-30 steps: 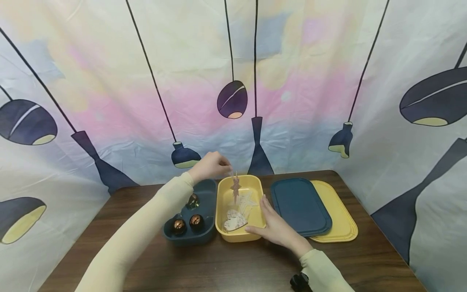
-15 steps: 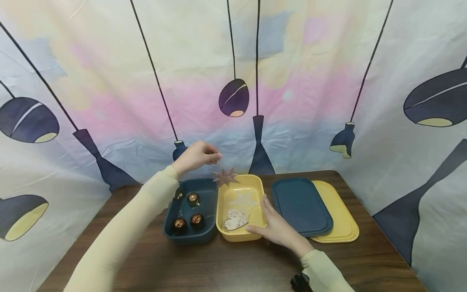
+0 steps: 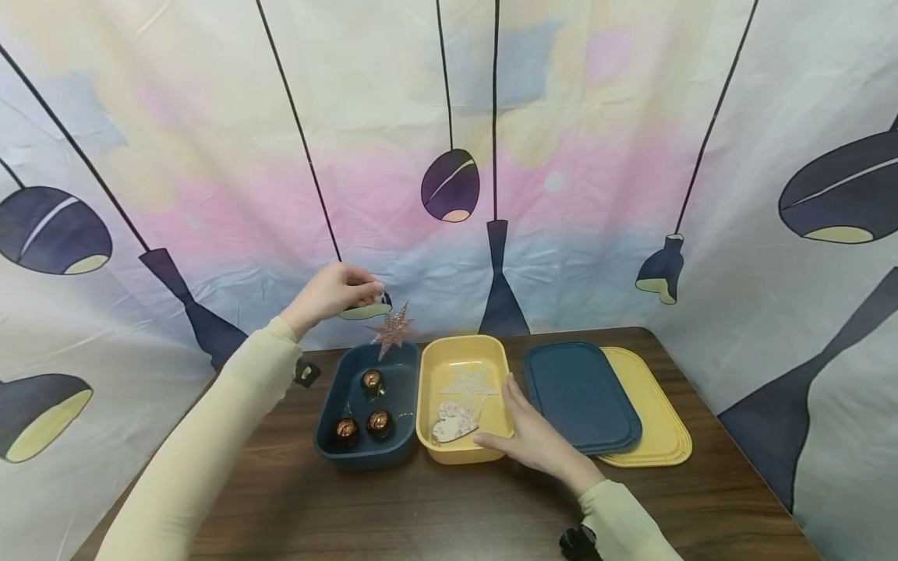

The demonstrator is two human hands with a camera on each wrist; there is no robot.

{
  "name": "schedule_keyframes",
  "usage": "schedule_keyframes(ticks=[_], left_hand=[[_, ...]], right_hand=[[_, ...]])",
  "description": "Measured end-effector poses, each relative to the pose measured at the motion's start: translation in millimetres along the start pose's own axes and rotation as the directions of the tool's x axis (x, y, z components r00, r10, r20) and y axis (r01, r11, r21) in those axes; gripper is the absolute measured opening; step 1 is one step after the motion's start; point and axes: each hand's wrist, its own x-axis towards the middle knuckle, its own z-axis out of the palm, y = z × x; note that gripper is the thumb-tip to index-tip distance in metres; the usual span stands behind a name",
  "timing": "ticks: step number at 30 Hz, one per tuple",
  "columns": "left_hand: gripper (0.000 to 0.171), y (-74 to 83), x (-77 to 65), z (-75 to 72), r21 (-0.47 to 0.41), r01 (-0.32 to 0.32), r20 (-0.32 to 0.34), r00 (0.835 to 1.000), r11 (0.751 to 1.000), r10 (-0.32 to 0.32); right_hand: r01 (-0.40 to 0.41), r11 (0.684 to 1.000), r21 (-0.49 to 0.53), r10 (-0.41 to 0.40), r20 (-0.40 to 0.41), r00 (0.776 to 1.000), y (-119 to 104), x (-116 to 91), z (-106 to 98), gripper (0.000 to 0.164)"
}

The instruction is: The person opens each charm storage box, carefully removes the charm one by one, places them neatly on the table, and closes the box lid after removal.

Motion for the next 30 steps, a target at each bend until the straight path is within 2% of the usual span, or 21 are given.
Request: schedule_keyframes(ticks=[7, 15, 22, 30], left_hand=[[0.030, -20.6, -12.9, -18.0, 0.035, 0.039, -0.056, 0.998, 0.999, -0.037], [0.032, -44.6, -19.7, -29.2, 0.044, 0.075, -0.111, 0.991, 0.996, -0.070], [0.037, -68.3, -26.0, -31.7, -0.061, 0.126, -0.141, 0.981, 0.990, -0.133], [0.046, -97.0, -37.4, -25.5, -0.159, 0.179, -0.170, 0.964, 0.971, -0.206]], right_hand=[[-0.001, 1.000, 0.009, 0.001, 0.002, 1.000, 0, 0, 0, 0.113], [-0.019, 1.000, 0.014, 0.019, 0.006, 1.000, 3, -2, -1, 0.113], [-0.027, 0.999, 0.025, 0.027, 0.004, 1.000, 5, -3, 0, 0.111], [-0.028, 0.999, 0.021, 0.028, -0.001, 1.000, 5, -3, 1, 0.111]])
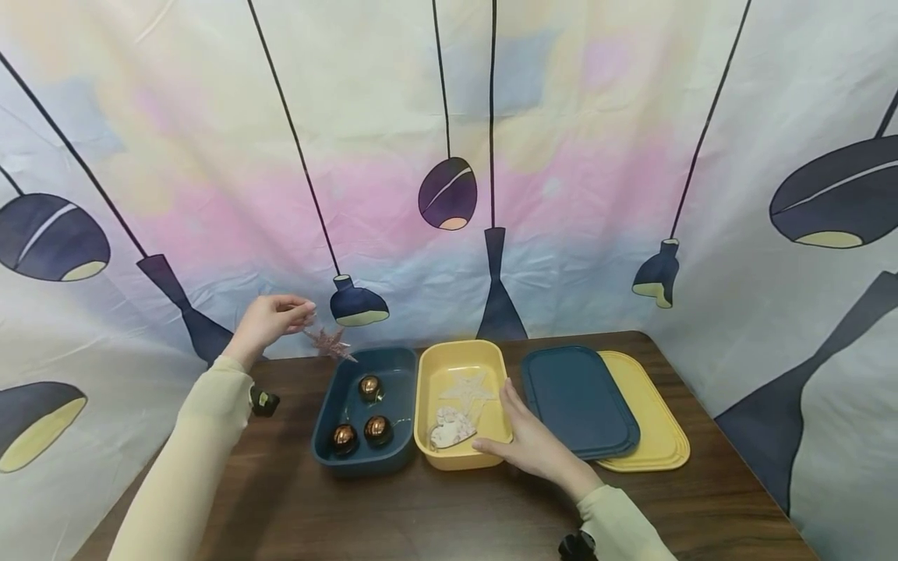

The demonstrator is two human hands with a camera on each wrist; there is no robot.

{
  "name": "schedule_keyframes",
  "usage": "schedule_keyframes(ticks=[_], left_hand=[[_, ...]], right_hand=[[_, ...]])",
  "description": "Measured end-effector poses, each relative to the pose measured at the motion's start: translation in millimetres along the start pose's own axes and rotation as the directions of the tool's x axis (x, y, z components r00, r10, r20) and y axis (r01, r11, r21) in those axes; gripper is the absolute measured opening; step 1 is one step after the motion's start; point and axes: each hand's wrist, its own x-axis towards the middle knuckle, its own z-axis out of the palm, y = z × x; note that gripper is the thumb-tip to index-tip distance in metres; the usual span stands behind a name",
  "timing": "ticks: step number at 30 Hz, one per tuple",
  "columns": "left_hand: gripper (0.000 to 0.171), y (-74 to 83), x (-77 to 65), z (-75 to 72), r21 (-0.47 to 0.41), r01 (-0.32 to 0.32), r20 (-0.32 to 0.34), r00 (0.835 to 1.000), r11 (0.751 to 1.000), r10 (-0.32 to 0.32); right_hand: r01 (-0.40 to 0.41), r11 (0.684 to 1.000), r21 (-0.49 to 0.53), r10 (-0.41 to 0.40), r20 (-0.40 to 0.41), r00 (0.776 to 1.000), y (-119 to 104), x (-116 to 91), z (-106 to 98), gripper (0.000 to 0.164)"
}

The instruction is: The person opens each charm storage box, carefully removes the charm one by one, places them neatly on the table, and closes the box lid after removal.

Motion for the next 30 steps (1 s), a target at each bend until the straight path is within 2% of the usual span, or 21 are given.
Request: schedule_keyframes(ticks=[10, 17, 23, 30], left_hand=[[0.048, -33.2, -2.4, 6.2, -0.085, 0.092, -0.064, 0.993, 0.992, -0.097], [0.047, -48.1, -3.6, 10.5, -0.124, 0.112, -0.087, 0.989, 0.986, -0.124], [0.056, -52.9, -2.8, 11.0, -0.216, 0.122, -0.096, 0.985, 0.969, -0.146], [0.056, -46.4, 0.0, 4.2, -0.266, 0.084, -0.161, 0.978, 0.960, -0.130]], right_hand=[[0.003, 1.000, -0.007, -0.003, -0.009, 1.000, 0, -1, 0, 0.109], [0.005, 1.000, -0.018, -0.006, -0.010, 1.000, -1, 0, 0, 0.110], [0.006, 1.000, -0.010, -0.006, -0.008, 1.000, 0, -1, 1, 0.110], [0.002, 1.000, -0.002, -0.002, -0.005, 1.000, -1, -1, 1, 0.110]])
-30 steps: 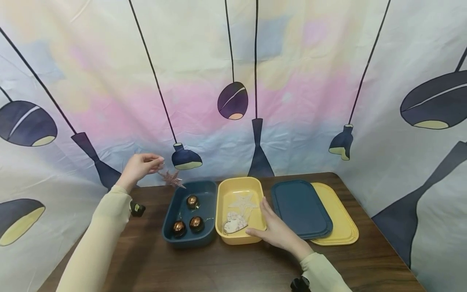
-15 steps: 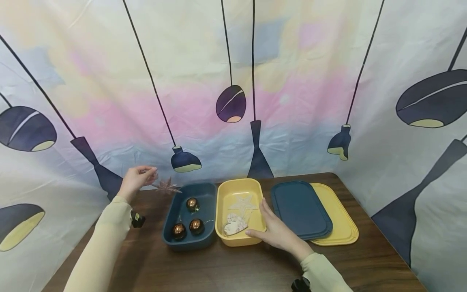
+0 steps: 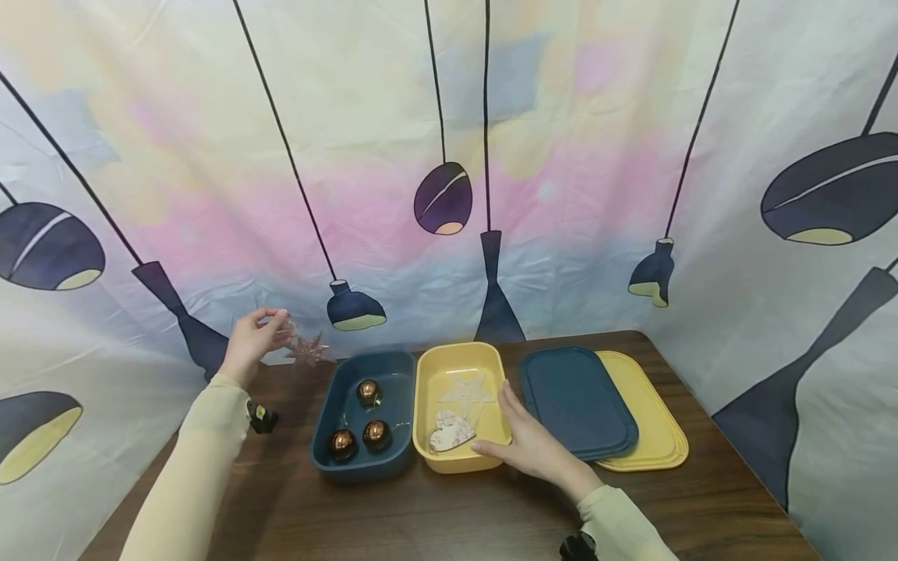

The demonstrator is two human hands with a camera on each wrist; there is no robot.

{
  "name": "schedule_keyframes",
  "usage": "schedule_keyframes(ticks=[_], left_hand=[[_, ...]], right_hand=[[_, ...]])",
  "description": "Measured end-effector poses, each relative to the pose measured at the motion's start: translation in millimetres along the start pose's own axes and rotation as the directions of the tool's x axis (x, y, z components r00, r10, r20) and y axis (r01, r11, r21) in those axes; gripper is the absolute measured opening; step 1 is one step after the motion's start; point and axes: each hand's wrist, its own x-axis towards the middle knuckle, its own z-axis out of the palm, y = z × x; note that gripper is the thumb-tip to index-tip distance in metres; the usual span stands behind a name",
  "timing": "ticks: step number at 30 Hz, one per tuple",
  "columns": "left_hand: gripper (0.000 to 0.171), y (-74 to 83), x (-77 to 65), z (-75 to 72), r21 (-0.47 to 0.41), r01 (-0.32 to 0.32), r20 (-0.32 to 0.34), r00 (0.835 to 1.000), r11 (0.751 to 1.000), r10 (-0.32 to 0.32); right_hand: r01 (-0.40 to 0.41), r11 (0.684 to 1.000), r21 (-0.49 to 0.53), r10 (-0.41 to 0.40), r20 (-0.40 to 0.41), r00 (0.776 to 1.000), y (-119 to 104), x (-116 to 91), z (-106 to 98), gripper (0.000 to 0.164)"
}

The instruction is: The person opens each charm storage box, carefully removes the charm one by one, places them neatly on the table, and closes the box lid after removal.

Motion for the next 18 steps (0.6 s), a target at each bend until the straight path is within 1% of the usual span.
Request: schedule_keyframes(ticks=[3, 7, 12, 18], left_hand=[[0.055, 1.2, 0.1, -1.3, -0.001, -0.004, -0.026, 1.000, 1.000, 0.004], [0.053, -4.8, -0.3, -1.6, -0.009, 0.006, -0.068, 0.998, 1.000, -0.007], [0.052, -12.8, -1.2, 0.0, -0.039, 0.067, -0.136, 0.988, 0.997, -0.072], [0.052, -19.6, -0.5, 2.4, -0.146, 0.122, -0.195, 0.969, 0.982, -0.149]], right_hand=[[-0.001, 1.000, 0.000, 0.001, -0.001, 1.000, -1, 0, 0, 0.111], [0.000, 1.000, 0.000, 0.000, -0.003, 1.000, -1, 1, 0, 0.111], [0.004, 1.000, 0.004, -0.004, -0.002, 1.000, 0, 1, 0, 0.110], [0.003, 1.000, 0.009, -0.003, -0.001, 1.000, 1, 1, 0, 0.110]])
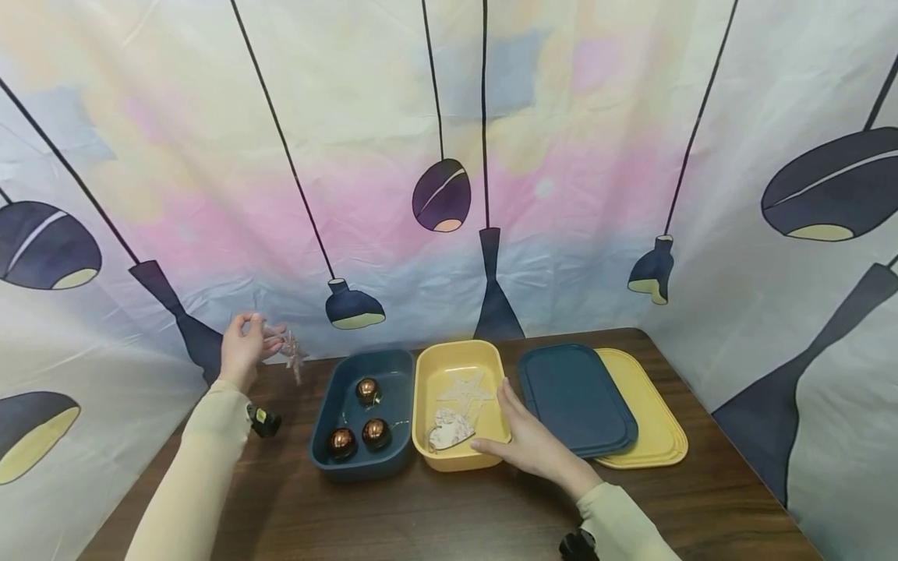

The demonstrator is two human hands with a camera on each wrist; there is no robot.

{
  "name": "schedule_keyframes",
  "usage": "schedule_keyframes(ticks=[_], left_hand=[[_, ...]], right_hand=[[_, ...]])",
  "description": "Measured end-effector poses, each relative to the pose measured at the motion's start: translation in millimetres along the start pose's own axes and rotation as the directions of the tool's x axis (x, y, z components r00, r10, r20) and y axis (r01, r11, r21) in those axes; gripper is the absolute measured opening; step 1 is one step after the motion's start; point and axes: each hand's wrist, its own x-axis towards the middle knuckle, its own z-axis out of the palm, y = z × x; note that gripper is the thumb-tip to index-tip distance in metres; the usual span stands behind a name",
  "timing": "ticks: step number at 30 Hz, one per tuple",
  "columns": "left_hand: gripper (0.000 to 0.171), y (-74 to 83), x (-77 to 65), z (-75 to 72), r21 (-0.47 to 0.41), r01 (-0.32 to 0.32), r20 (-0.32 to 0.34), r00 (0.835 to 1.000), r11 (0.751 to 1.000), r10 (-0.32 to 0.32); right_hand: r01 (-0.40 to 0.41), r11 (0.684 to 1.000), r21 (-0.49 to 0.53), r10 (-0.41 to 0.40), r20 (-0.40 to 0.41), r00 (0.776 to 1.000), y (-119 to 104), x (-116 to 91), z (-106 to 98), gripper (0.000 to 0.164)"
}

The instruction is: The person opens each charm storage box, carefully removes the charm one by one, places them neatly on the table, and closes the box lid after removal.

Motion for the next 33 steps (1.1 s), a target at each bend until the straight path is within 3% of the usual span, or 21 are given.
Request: schedule_keyframes(ticks=[6, 14, 20, 28, 33], left_hand=[[0.047, -8.2, -0.1, -1.8, -0.070, 0.064, -0.030, 0.997, 0.996, -0.066], [0.026, -18.3, 1.3, -2.0, -0.173, 0.089, -0.034, 0.995, 0.981, -0.096], [0.026, -31.5, -1.0, 0.9, -0.220, 0.123, -0.027, 0.991, 0.968, -0.132], [0.026, -53.6, -3.1, 1.5, -0.250, 0.127, -0.017, 0.991, 0.960, -0.135], [0.027, -69.6, -4.4, -1.6, -0.215, 0.137, -0.041, 0.988, 0.967, -0.149]], right_hand=[[0.002, 1.000, 0.002, -0.002, 0.006, 1.000, 0, 1, -1, 0.109], [0.008, 1.000, -0.003, -0.008, -0.006, 1.000, 1, 2, -2, 0.109], [-0.002, 1.000, 0.009, 0.002, -0.005, 1.000, 1, 2, -1, 0.111], [-0.015, 1.000, 0.020, 0.015, -0.006, 1.000, 1, 1, 0, 0.111], [-0.012, 1.000, 0.016, 0.012, -0.006, 1.000, 2, 1, 1, 0.111]])
